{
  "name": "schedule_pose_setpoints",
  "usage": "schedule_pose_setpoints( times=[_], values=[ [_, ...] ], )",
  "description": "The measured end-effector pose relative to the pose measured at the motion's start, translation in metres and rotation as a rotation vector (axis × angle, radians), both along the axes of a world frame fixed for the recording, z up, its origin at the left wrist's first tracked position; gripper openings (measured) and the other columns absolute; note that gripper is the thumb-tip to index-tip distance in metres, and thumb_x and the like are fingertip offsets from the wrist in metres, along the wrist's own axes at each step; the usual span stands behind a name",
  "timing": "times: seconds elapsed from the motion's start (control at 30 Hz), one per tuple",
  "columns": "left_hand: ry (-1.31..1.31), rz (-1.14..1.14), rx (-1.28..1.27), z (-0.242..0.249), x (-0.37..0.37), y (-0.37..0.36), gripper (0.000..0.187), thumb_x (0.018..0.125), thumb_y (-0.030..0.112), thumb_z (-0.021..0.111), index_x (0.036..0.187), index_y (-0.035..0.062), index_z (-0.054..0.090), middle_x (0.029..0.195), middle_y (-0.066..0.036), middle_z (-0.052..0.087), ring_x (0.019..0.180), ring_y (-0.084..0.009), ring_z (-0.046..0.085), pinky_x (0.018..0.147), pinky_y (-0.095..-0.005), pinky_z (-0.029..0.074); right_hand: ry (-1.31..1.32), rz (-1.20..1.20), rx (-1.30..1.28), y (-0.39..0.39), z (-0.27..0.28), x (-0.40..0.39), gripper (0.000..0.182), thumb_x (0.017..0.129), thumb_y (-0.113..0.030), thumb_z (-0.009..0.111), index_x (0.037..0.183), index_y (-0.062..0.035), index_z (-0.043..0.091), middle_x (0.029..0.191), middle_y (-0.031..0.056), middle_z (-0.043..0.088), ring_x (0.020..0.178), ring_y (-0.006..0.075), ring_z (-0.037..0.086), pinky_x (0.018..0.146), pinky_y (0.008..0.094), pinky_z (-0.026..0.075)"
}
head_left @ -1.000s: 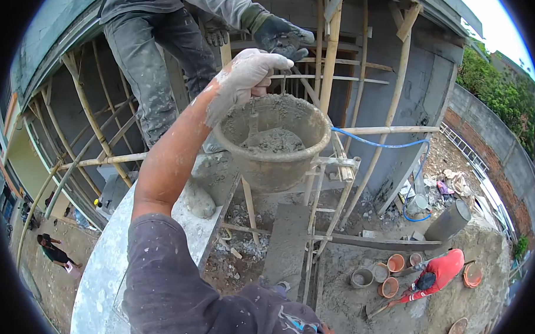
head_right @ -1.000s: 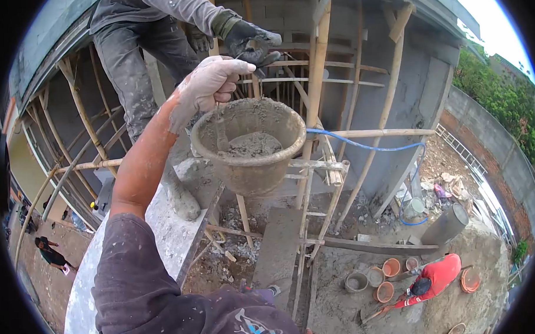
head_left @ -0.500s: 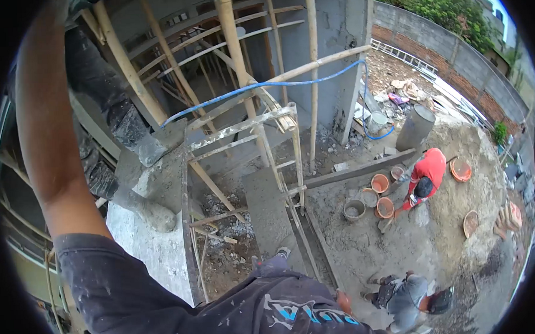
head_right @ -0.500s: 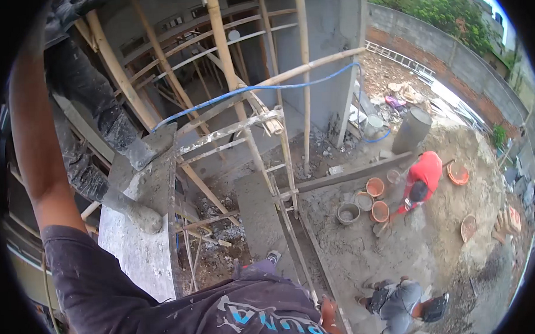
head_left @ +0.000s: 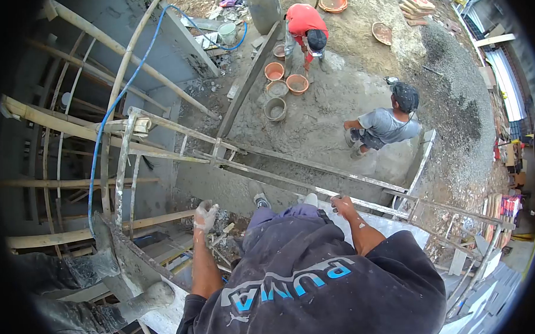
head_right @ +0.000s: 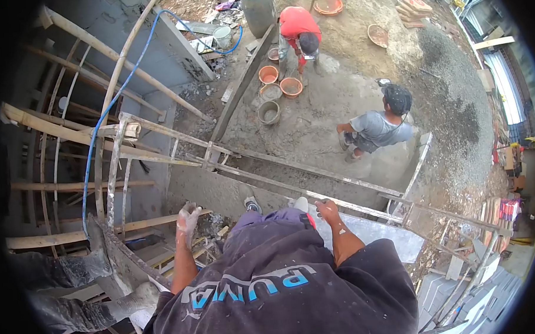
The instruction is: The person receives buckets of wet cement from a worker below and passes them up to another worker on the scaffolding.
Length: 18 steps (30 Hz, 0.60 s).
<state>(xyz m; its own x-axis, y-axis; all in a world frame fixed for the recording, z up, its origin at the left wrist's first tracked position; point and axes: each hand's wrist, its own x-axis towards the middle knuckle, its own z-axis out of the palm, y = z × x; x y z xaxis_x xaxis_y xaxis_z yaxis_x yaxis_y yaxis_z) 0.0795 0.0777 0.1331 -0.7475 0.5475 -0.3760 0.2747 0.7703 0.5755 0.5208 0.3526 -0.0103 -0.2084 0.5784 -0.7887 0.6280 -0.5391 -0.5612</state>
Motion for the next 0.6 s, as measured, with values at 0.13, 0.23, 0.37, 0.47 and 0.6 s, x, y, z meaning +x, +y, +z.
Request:
schedule_pose_setpoints(
  times=[0.13, 0.23, 0.37, 0.47, 0.6],
  values=[
    [-0.780, 0.769, -0.068, -0.109, 0.095, -0.112, 0.021, 0.088, 0.027, 0.063, 0.095, 0.0077, 0.065, 0.075, -0.004, 0.063, 0.056, -0.0144, 0.054, 0.052, -0.0317, 0.048, -0.056, -0.053, -0.022, -0.008, -0.002, 0.039, 0.039, 0.084, -0.034, 0.061, 0.096, 0.0035, 0.064, 0.082, 0.0130, 0.065, 0.058, 0.0197, 0.059, 0.047, 0.0332, 0.046],
    [-0.834, 0.890, -0.138, -0.102, 0.143, -0.155, 0.022, 0.088, 0.028, 0.062, 0.093, 0.0069, 0.065, 0.075, -0.004, 0.063, 0.058, -0.0150, 0.056, 0.052, -0.0320, 0.049, -0.078, -0.051, -0.050, -0.013, -0.004, 0.048, 0.039, 0.085, -0.034, 0.061, 0.097, 0.0031, 0.063, 0.082, 0.0128, 0.065, 0.059, 0.0194, 0.060, 0.047, 0.0331, 0.046],
    [-0.697, 0.774, -0.096, -0.087, 0.142, -0.156, 0.022, 0.088, 0.028, 0.062, 0.090, 0.0058, 0.065, 0.076, -0.005, 0.063, 0.060, -0.0159, 0.058, 0.053, -0.0324, 0.050, -0.089, 0.054, -0.053, -0.008, 0.001, 0.027, 0.039, 0.085, -0.034, 0.060, 0.094, 0.0036, 0.064, 0.079, 0.0128, 0.065, 0.060, 0.0187, 0.060, 0.047, 0.0326, 0.046],
    [-0.685, 0.840, 0.061, -0.106, 0.113, -0.137, 0.023, 0.089, 0.028, 0.062, 0.088, 0.0049, 0.064, 0.076, -0.006, 0.064, 0.061, -0.0165, 0.060, 0.053, -0.0327, 0.050, -0.087, 0.172, -0.002, 0.006, 0.021, -0.015, 0.040, 0.085, -0.034, 0.060, 0.093, 0.0054, 0.066, 0.080, 0.0145, 0.067, 0.062, 0.0212, 0.062, 0.046, 0.0323, 0.047],
    [-0.760, 0.878, 0.281, -0.078, 0.080, -0.078, 0.024, 0.088, 0.030, 0.064, 0.094, 0.0064, 0.063, 0.082, -0.004, 0.065, 0.064, -0.0143, 0.062, 0.050, -0.0298, 0.049, -0.007, 0.190, 0.042, 0.023, 0.012, -0.064, 0.041, 0.084, -0.034, 0.062, 0.089, 0.0061, 0.068, 0.080, 0.0163, 0.068, 0.065, 0.0237, 0.063, 0.051, 0.0345, 0.048]
  ],
)
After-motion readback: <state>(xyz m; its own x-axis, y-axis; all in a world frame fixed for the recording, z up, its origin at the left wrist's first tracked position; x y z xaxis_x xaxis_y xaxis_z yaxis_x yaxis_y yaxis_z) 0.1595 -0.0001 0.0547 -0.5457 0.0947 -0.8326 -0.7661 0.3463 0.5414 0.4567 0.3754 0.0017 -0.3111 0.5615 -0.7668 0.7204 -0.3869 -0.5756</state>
